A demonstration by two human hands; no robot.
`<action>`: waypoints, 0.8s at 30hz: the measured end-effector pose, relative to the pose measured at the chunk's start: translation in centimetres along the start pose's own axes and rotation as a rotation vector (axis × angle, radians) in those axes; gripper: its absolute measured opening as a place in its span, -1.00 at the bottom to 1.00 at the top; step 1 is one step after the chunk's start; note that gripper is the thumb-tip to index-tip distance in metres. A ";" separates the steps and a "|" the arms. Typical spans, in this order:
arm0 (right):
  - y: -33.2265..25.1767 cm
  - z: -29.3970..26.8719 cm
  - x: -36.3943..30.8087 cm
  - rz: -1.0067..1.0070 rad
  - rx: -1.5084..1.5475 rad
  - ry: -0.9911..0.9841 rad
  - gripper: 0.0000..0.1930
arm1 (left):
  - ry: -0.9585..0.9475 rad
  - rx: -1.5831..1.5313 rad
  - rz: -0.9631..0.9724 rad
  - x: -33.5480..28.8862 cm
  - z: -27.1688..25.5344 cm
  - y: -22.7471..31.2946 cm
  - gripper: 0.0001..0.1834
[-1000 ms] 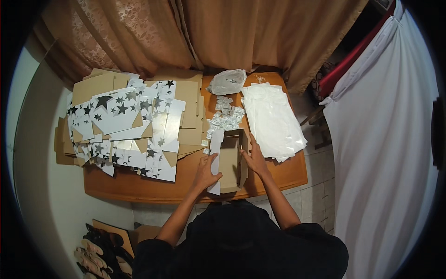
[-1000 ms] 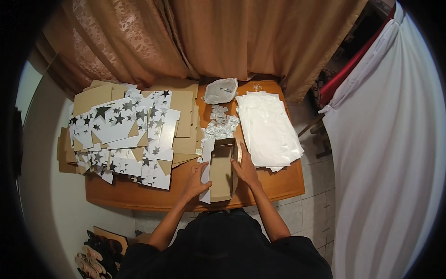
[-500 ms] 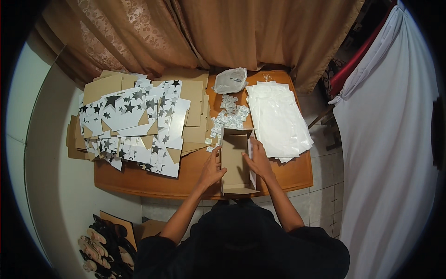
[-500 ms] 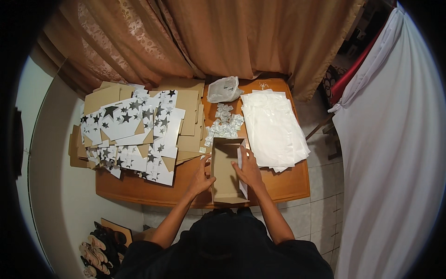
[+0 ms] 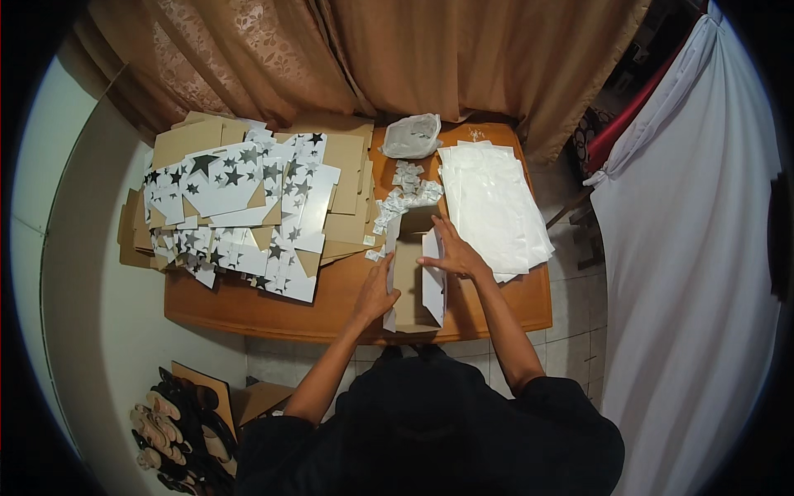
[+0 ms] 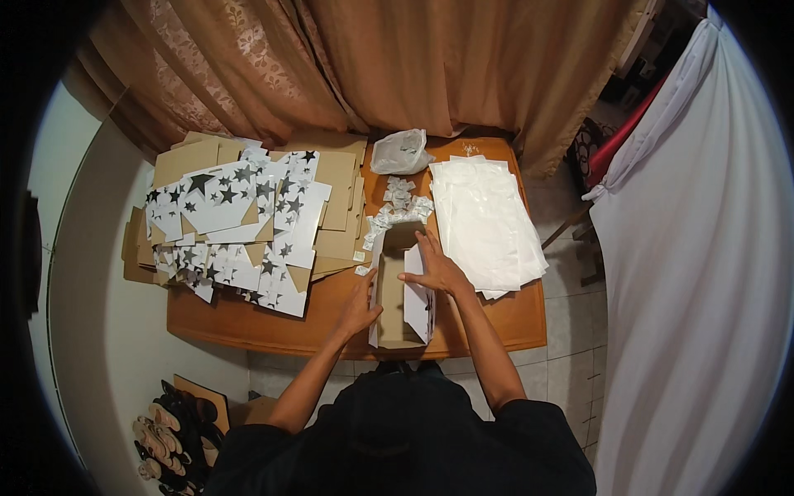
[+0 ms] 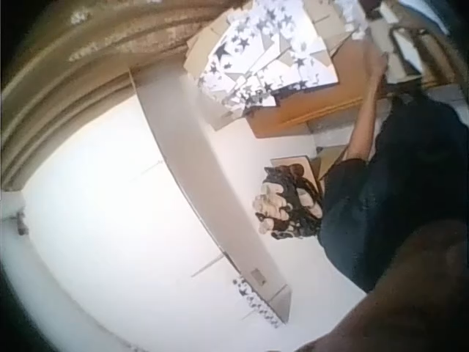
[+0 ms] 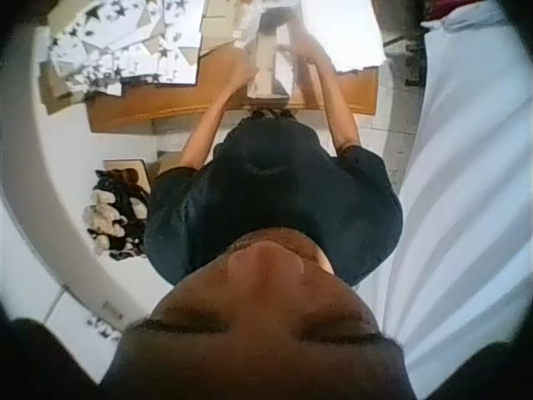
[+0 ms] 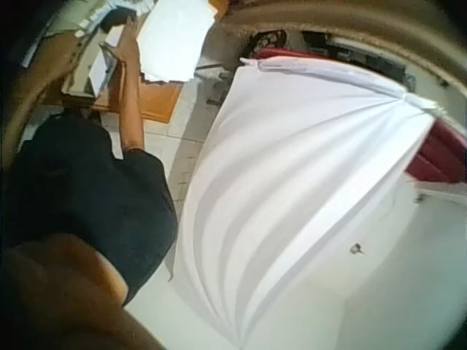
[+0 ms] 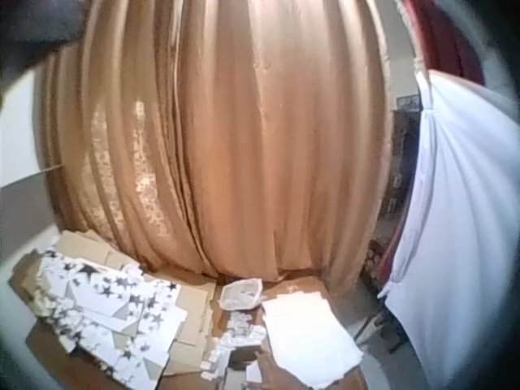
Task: Assemble cardboard shoe boxes and place them on a shelf.
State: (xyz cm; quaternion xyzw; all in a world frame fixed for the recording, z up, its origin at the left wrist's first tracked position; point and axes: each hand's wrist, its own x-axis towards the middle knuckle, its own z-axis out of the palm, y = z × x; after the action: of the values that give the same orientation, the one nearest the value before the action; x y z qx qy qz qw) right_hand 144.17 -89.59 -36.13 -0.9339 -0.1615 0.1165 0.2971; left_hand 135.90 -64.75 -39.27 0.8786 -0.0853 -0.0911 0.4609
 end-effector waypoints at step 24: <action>-0.7 6.9 -7.1 0.034 0.042 0.098 0.04 | -0.066 0.137 0.018 -0.6 2.4 0.7 0.05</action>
State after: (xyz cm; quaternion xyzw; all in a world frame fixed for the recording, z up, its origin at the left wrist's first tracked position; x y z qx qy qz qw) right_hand 135.34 -88.06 -40.35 -0.9346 -0.1283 0.0792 0.3221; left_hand 134.73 -66.91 -39.95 0.9039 -0.1142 -0.1098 0.3972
